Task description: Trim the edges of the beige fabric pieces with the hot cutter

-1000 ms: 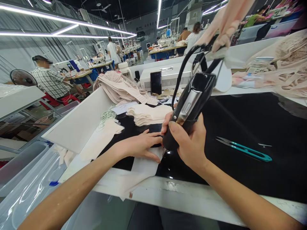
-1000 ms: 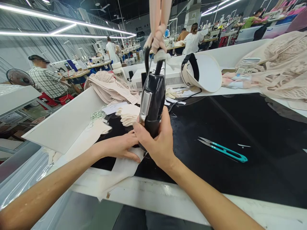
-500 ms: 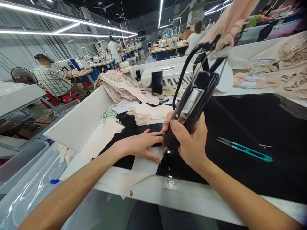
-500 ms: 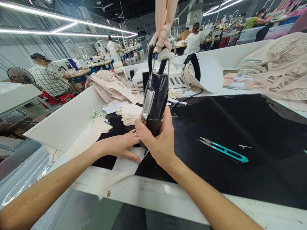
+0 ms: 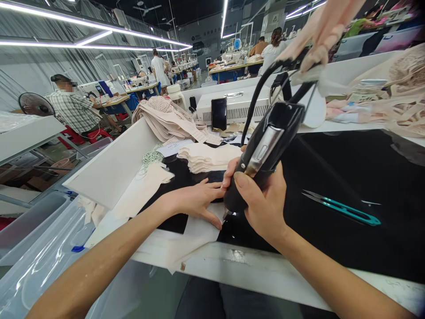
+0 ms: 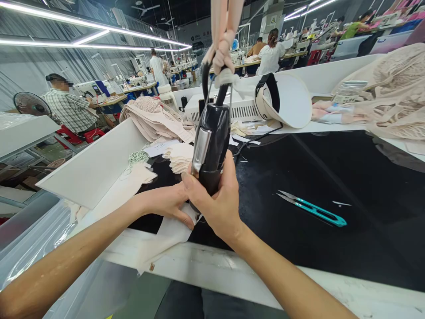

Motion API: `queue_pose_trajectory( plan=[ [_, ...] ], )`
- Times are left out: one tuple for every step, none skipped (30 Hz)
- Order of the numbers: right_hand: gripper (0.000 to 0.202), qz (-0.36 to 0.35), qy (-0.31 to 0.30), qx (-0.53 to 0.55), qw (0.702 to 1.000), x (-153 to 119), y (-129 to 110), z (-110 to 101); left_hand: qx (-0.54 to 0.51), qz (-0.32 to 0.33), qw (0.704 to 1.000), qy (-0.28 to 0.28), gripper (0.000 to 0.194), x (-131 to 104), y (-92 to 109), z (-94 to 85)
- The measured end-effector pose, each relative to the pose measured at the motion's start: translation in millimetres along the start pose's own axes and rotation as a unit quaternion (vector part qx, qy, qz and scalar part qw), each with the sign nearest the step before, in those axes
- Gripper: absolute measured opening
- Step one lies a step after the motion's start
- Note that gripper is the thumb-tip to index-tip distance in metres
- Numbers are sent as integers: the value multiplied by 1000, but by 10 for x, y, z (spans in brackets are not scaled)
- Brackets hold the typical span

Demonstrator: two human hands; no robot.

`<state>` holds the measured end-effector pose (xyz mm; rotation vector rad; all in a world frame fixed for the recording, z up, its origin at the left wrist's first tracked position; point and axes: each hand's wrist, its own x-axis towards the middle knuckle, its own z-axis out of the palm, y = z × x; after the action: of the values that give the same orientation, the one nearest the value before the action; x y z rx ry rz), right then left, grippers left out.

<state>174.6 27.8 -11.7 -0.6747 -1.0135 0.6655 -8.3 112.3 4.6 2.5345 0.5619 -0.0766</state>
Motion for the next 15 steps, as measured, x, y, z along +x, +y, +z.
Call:
queue_pose_trajectory(
  plan=[
    [54,0,-2,0,1000,-7,1,1,0,0,1000,0,83,1,7,-1],
    [52,0,-5,0,1000,-11,2,1,0,0,1000,-1,81,4,15,-3],
    [51,1,-8,0,1000,-15,4,0,0,-1,1000,-3,81,9,21,-5],
    [50,2,-10,1,1000,-17,7,0,0,-1,1000,-6,80,16,27,-8],
    [49,2,-12,3,1000,-19,9,0,1,-2,1000,-9,80,22,30,-10],
    [49,2,-14,4,1000,-18,10,1,1,-3,1000,-11,79,26,31,-11],
    [49,2,-16,6,1000,-17,9,1,3,-2,1000,-10,78,24,30,-10],
    [49,1,-17,7,1000,-12,5,1,6,0,1000,-5,77,14,28,-4],
    [50,0,-16,8,1000,-5,-4,0,11,5,1000,7,75,-7,27,7],
    [51,-1,-14,8,1000,6,-17,-4,18,13,999,25,72,-41,29,25],
    [52,-3,-11,8,1000,20,-35,-11,27,24,998,50,68,-89,37,52],
    [52,-4,-10,9,1000,38,-57,-21,39,30,996,81,61,-148,53,91],
    [52,-5,-10,11,1000,59,-80,-34,54,33,992,113,53,-216,79,141],
    [51,-8,-11,11,1000,81,-102,-48,70,22,986,151,42,-288,115,203],
    [51,-11,-11,13,1000,104,-121,-62,90,0,979,183,30,-362,160,274]
  ],
)
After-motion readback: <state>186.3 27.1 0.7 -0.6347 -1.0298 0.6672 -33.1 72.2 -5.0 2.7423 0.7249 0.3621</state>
